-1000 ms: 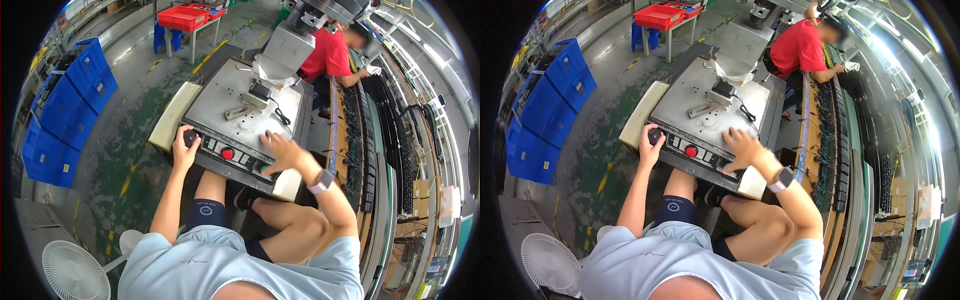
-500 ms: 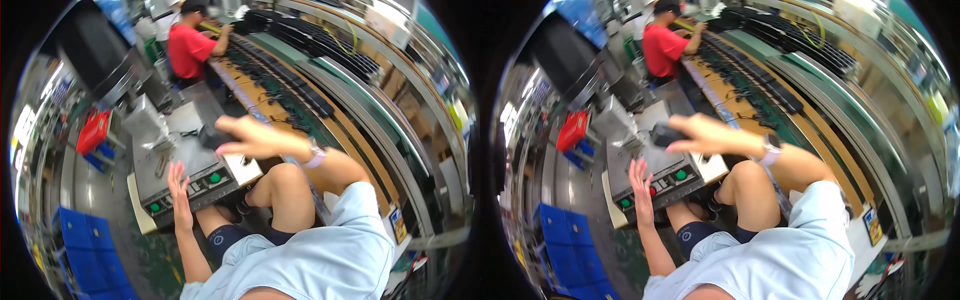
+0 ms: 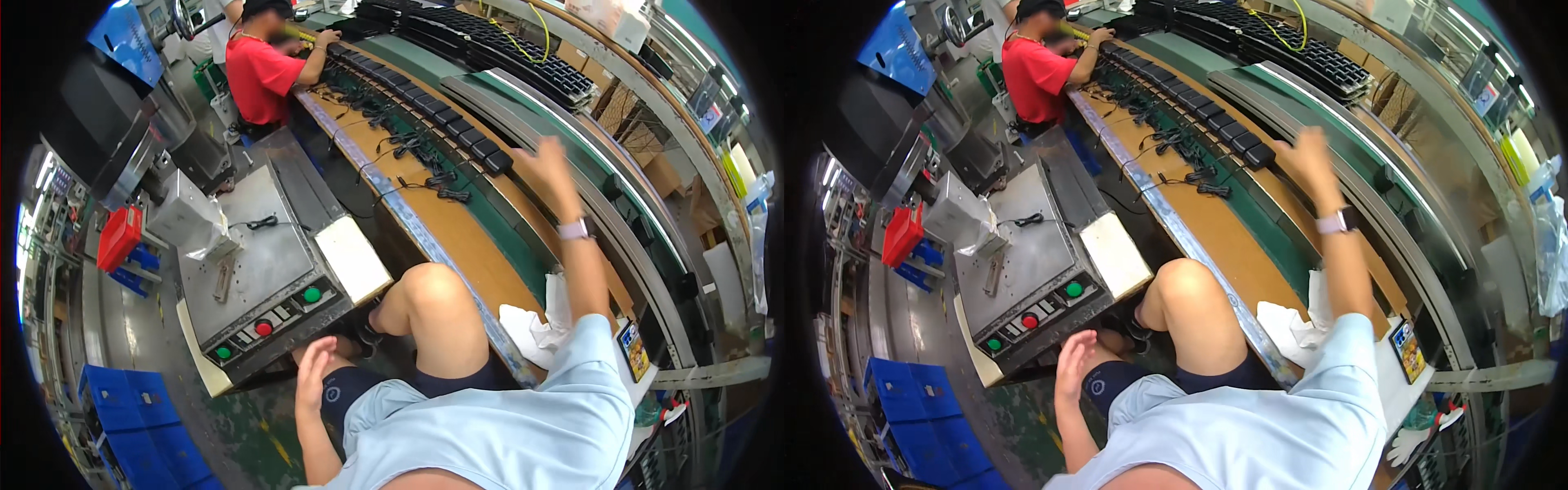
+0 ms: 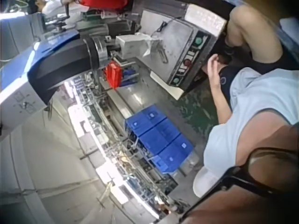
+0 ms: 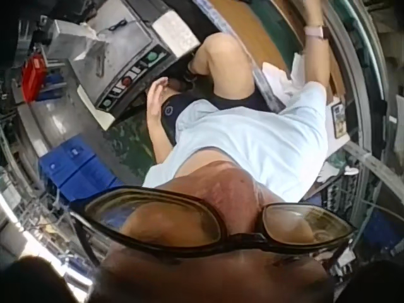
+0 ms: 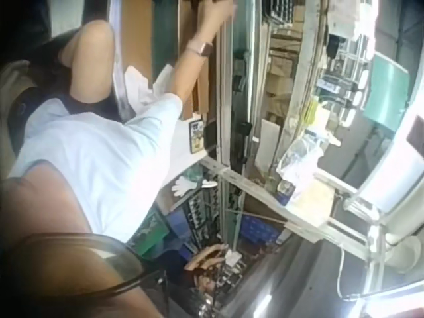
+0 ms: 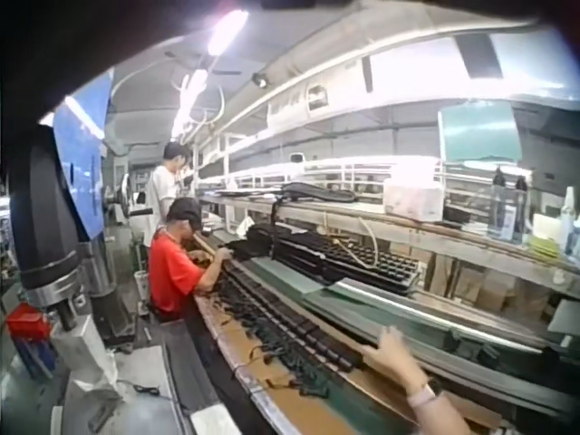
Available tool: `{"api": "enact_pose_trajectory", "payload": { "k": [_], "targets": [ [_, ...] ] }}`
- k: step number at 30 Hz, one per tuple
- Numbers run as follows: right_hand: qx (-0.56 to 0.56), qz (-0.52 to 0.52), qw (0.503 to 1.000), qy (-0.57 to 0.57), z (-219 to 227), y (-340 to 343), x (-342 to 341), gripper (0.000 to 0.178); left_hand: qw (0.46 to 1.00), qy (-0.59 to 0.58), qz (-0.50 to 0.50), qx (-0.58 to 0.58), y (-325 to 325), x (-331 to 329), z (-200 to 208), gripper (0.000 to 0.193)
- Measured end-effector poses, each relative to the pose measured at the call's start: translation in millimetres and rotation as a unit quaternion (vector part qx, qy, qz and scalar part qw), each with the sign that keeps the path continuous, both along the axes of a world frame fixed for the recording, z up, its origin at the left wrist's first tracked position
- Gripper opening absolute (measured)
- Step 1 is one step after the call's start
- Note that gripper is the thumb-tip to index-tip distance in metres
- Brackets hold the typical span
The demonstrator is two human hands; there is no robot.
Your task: Assembling and inspecting electronic components using a manual press machine on a production line.
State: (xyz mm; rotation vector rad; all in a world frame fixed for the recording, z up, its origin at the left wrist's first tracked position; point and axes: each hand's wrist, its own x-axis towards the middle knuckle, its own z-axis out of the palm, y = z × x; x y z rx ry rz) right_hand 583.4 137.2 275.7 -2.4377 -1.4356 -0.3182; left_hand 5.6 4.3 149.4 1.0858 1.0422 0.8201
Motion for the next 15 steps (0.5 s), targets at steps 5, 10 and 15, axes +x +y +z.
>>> {"api": "enact_pose_trajectory", "payload": {
  "k": [5,10,15],
  "targets": [
    [-0.065,0.029,0.996,0.053,-37,47,-49,0.074,0.99,0.016,-0.06,0.124,24,11,42,0.033],
    [0.174,0.163,0.971,-0.023,74,-22,-113,0.059,0.968,0.108,0.088,0.21,60,-66,63,0.025],
    [0.356,0.421,0.803,0.226,153,-38,-148,0.059,0.88,0.133,0.327,0.317,204,-138,41,0.03]
  ]
}}
